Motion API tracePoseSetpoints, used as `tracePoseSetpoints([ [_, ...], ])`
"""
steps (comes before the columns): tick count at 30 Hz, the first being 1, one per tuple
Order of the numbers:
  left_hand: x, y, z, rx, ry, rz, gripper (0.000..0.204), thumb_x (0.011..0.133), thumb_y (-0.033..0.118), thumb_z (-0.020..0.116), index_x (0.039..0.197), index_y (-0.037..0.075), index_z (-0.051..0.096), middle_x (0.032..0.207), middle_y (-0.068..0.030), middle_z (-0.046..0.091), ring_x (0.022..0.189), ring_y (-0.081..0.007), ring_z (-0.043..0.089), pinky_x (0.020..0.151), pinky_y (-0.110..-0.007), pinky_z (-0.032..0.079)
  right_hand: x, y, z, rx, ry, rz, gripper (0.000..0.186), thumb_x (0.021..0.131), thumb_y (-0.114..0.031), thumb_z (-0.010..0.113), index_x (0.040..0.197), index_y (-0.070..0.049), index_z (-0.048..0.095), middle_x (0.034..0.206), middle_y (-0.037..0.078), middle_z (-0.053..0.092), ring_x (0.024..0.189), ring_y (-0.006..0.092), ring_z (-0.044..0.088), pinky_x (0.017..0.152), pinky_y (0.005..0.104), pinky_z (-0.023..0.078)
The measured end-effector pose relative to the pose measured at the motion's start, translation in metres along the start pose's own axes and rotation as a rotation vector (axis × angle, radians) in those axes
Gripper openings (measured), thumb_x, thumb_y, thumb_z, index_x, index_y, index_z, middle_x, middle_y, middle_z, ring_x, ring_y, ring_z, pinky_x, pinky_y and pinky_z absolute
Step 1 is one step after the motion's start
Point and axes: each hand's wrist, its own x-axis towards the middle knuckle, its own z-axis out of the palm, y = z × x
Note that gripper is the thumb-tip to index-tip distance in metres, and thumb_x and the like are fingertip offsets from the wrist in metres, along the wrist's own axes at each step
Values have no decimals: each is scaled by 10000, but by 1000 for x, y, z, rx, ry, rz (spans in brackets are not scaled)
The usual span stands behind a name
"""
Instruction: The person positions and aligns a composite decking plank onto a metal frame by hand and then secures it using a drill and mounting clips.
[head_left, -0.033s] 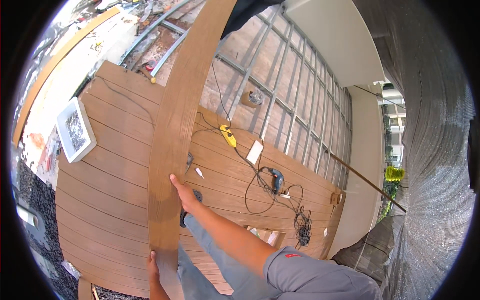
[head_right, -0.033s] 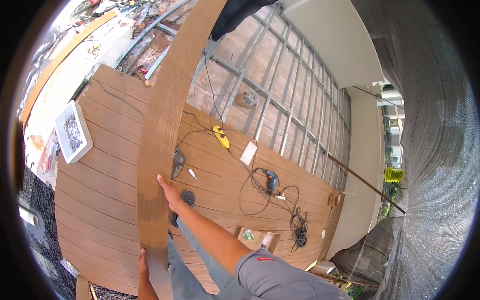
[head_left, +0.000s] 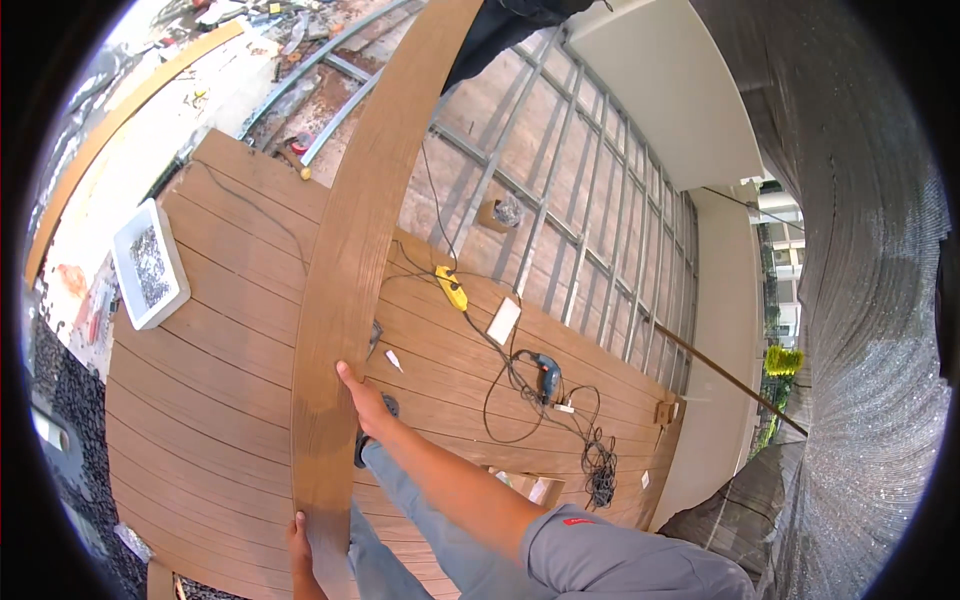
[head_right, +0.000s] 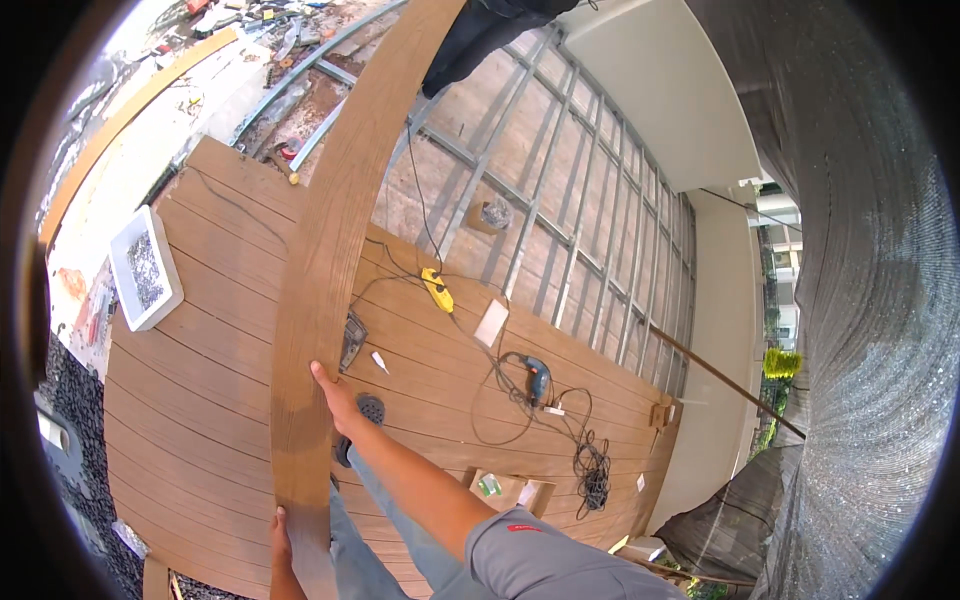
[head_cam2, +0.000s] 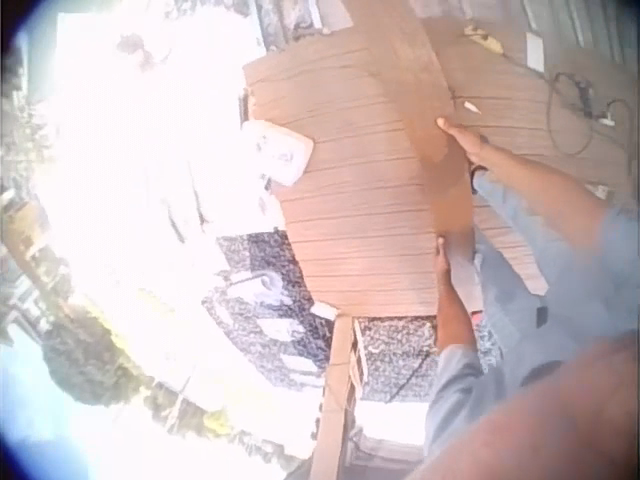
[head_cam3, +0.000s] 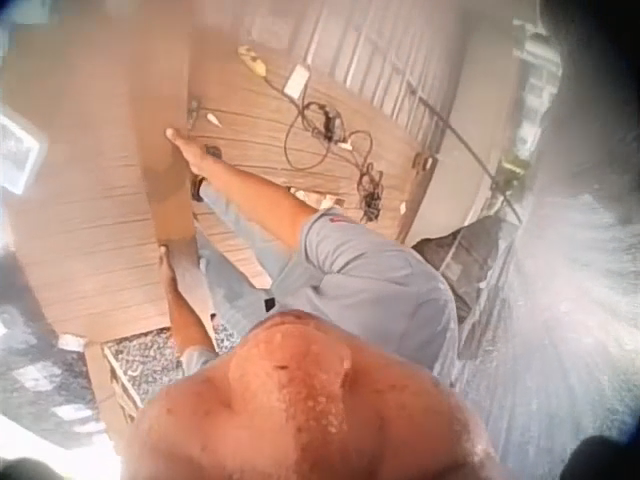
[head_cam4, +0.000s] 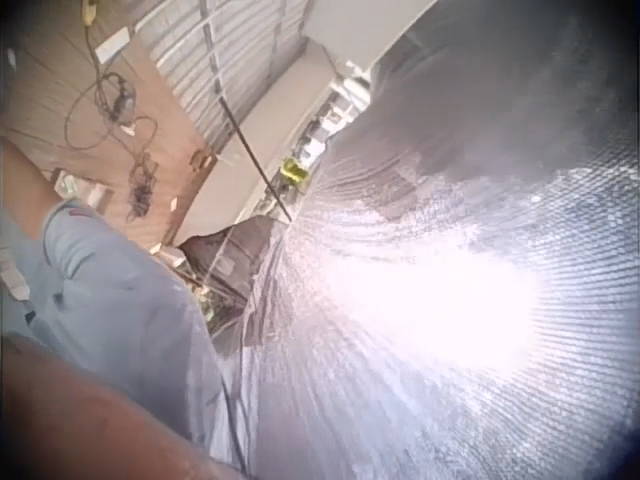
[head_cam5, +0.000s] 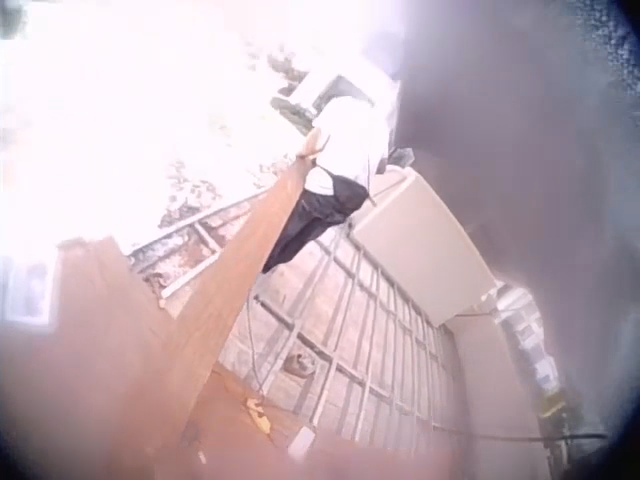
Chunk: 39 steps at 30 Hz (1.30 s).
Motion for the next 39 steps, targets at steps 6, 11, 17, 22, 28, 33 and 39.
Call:
tracePoseSetpoints([
  [6,4,-13,0,26,81,23,630,921,524,540,1106,-73,621,1043,-164,655,978,-250,570,877,-373,428,-3,0,7,-22,50,5,672,888,-466,652,1339,-3,466,1332,66,529,1206,176,489,1019,323,399],
  [11,4,-16,10,-158,88,122,621,917,517,555,1108,-71,615,1058,-169,648,996,-248,574,892,-357,432,-3,-1,8,-14,0,31,674,883,-470,657,1340,-11,472,1341,60,523,1222,178,476,1038,329,380],
  [17,-8,1,5,-58,51,36,629,912,515,568,1133,-72,613,1076,-188,648,1008,-251,579,891,-361,440,-6,-1,6,-61,31,-30,699,874,-483,662,1352,-13,465,1361,59,511,1237,180,470,1042,328,375],
  [22,-9,16,3,38,24,-17,721,908,556,537,1218,-94,572,1194,-218,617,1117,-282,561,978,-362,404,0,-1,3,-70,26,-34,721,867,-496,666,1359,-11,460,1365,56,508,1244,183,465,1051,325,364],
  [28,-10,17,0,29,13,-34,732,906,560,542,1216,-102,567,1194,-221,614,1144,-293,546,1005,-360,382,-2,0,6,-65,34,-30,712,869,-495,663,1351,-7,468,1363,51,509,1239,181,470,1049,320,361],
  [33,-15,26,2,23,22,-28,719,904,566,539,1203,-87,583,1193,-222,615,1148,-295,543,1009,-366,378,-2,-3,5,-65,31,-5,700,876,-492,655,1344,-5,474,1350,51,522,1226,180,479,1038,317,370],
  [39,-14,27,3,69,37,-56,736,893,598,530,1174,-80,600,1174,-235,617,1134,-301,547,997,-379,386,-4,-6,8,-49,11,21,676,892,-485,637,1339,-4,477,1341,57,530,1223,178,482,1031,316,377],
])
